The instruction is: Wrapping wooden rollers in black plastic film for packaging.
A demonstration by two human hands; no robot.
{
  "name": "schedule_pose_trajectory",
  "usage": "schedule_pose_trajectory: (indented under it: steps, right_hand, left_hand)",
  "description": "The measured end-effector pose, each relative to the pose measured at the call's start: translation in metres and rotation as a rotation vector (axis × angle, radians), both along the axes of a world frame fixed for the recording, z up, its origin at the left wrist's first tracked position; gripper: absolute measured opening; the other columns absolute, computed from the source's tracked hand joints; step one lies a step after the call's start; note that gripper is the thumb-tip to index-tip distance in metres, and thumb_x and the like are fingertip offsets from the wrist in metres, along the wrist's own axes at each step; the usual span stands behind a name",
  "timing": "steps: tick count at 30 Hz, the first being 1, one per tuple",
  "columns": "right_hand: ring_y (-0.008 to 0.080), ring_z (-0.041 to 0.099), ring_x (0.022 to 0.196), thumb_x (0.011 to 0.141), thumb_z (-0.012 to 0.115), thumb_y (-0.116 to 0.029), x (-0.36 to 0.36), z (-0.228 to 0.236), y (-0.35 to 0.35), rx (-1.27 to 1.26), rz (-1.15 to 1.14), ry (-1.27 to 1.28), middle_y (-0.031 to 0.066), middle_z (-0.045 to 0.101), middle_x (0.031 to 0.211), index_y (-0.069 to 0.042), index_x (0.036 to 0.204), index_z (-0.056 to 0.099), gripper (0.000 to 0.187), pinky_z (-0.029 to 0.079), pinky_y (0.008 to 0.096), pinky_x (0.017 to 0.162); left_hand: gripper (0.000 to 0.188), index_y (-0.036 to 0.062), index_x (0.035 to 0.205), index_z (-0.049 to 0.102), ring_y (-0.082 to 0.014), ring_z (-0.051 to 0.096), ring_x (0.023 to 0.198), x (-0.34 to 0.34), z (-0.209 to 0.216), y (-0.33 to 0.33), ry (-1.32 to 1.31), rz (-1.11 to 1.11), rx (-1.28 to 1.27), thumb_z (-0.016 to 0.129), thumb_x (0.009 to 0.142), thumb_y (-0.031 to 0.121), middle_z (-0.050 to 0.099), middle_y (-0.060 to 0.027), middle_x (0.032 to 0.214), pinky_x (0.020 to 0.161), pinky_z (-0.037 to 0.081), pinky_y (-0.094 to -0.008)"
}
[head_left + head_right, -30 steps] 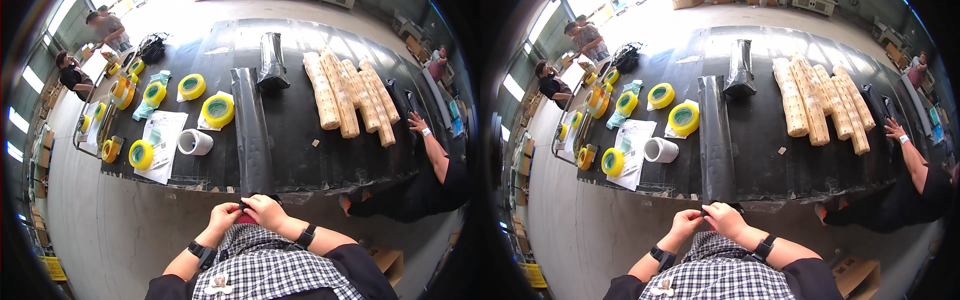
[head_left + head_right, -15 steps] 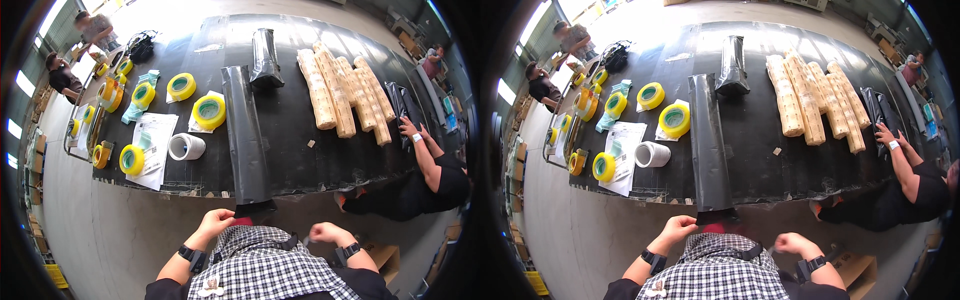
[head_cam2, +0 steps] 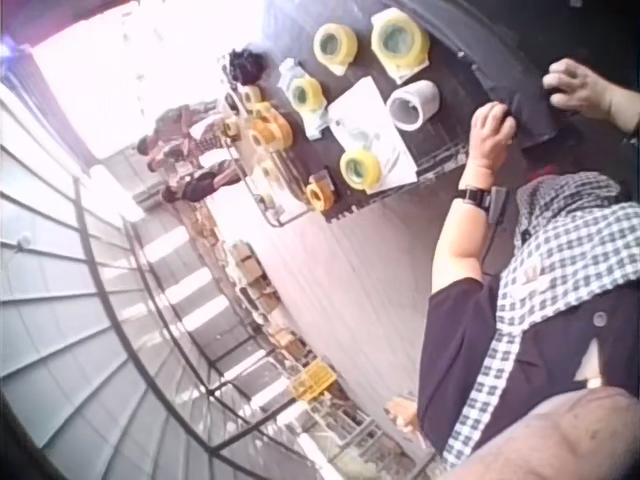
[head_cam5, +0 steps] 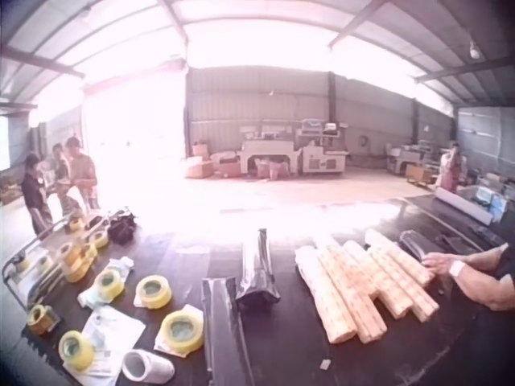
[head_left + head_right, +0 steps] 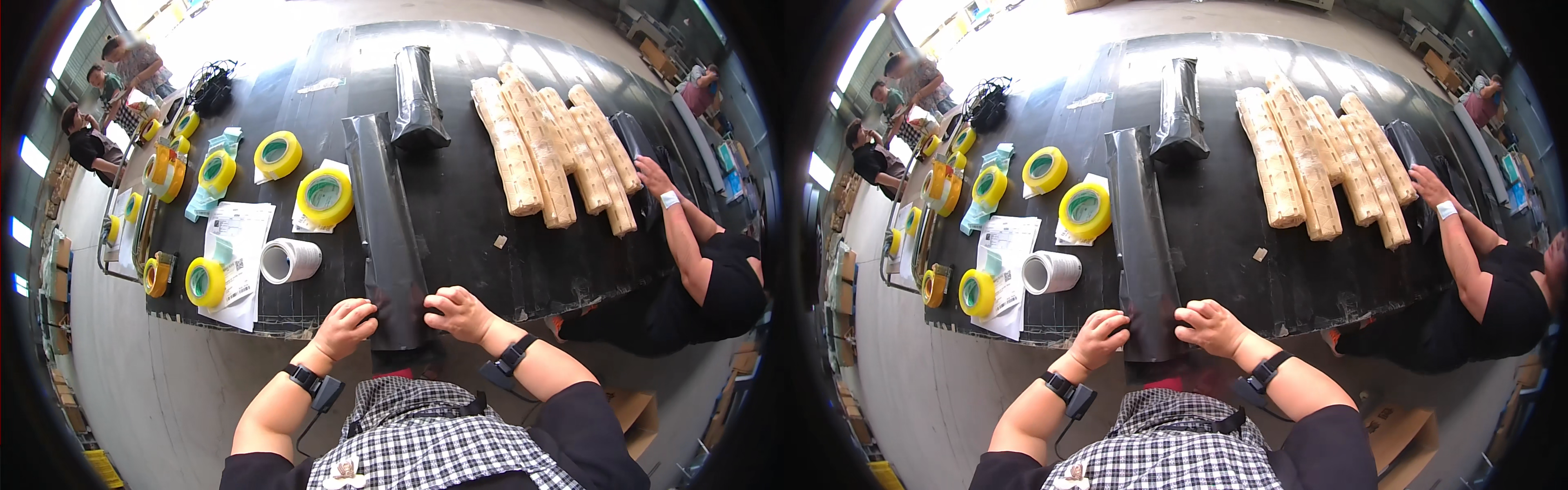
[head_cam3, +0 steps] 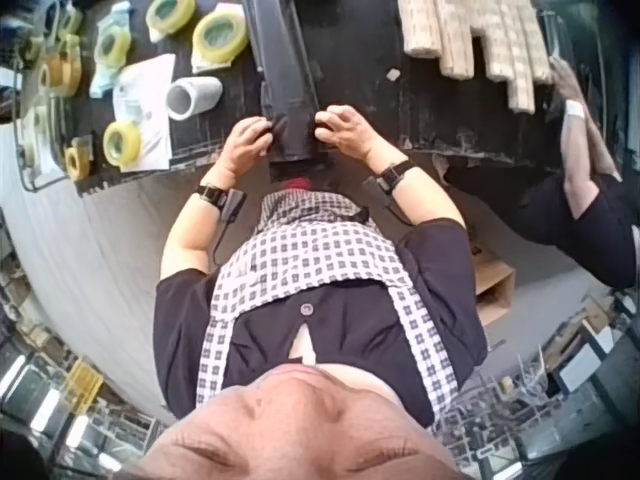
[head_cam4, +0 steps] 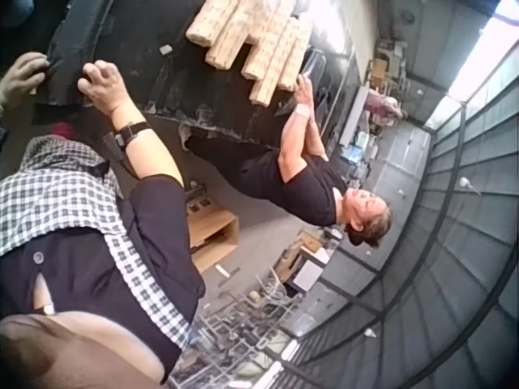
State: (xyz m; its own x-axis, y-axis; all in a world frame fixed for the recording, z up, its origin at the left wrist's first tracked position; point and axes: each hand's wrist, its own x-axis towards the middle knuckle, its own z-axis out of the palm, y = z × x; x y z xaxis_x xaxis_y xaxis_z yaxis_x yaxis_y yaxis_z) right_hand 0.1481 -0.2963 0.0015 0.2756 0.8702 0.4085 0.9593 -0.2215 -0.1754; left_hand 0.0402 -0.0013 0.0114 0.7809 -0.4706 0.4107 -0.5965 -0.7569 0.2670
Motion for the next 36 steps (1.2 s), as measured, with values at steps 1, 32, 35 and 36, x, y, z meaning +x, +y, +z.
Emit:
schedule_pose_trajectory:
  steps: [1, 32, 35, 36]
  right_hand:
    - [0.0212, 0.052, 0.115, 0.081, 0.063, -0.016, 0.001, 0.0, -0.006, -0.002, -0.03, -0.01, 0.0004, 0.053, 0.12, -0.023, 0.097, 0.06, 0.017, 0.045, 0.0345, 0.096]
    - [0.0433, 0.061, 0.064, 0.105, 0.051, -0.037, -0.076, 0.014, 0.041, 0.182, -0.822, 0.9, 0.0203, 0.059, 0.065, -0.006, 0.081, 0.051, 0.038, 0.044, 0.0507, 0.053]
    - [0.0447, 0.062, 0.065, 0.105, 0.048, -0.037, -0.076, 0.005, 0.044, 0.062, -0.812, 0.869, 0.0201, 0.061, 0.065, -0.008, 0.084, 0.056, 0.037, 0.047, 0.0537, 0.056]
    - [0.0443, 0.063, 0.064, 0.105, 0.048, -0.037, -0.075, -0.004, 0.042, 0.025, -0.812, 0.79, 0.0194, 0.062, 0.065, -0.008, 0.086, 0.056, 0.036, 0.049, 0.0538, 0.058]
  left_hand:
    - [0.017, 0.0129, 0.091, 0.064, -0.0263, 0.06, 0.115, -0.002, -0.003, 0.004, 0.005, 0.009, -0.001, 0.068, 0.075, 0.011, 0.061, -0.0061, 0.119, 0.098, 0.052, -0.0428]
    - [0.024, 0.005, 0.084, 0.05, -0.0127, 0.042, 0.063, -0.083, -0.047, -0.089, 0.451, 0.935, -1.028, 0.054, 0.104, 0.017, 0.047, -0.0035, 0.069, 0.058, 0.04, -0.0321]
    - [0.026, 0.005, 0.081, 0.051, -0.0229, 0.051, 0.06, -0.075, -0.045, -0.091, 0.512, 0.912, -0.899, 0.055, 0.103, 0.018, 0.051, -0.0084, 0.067, 0.058, 0.043, -0.0404]
    - [0.026, 0.005, 0.081, 0.051, -0.0229, 0.051, 0.06, -0.068, -0.041, -0.088, 0.511, 0.909, -0.9, 0.055, 0.103, 0.018, 0.051, -0.0084, 0.067, 0.058, 0.043, -0.0404]
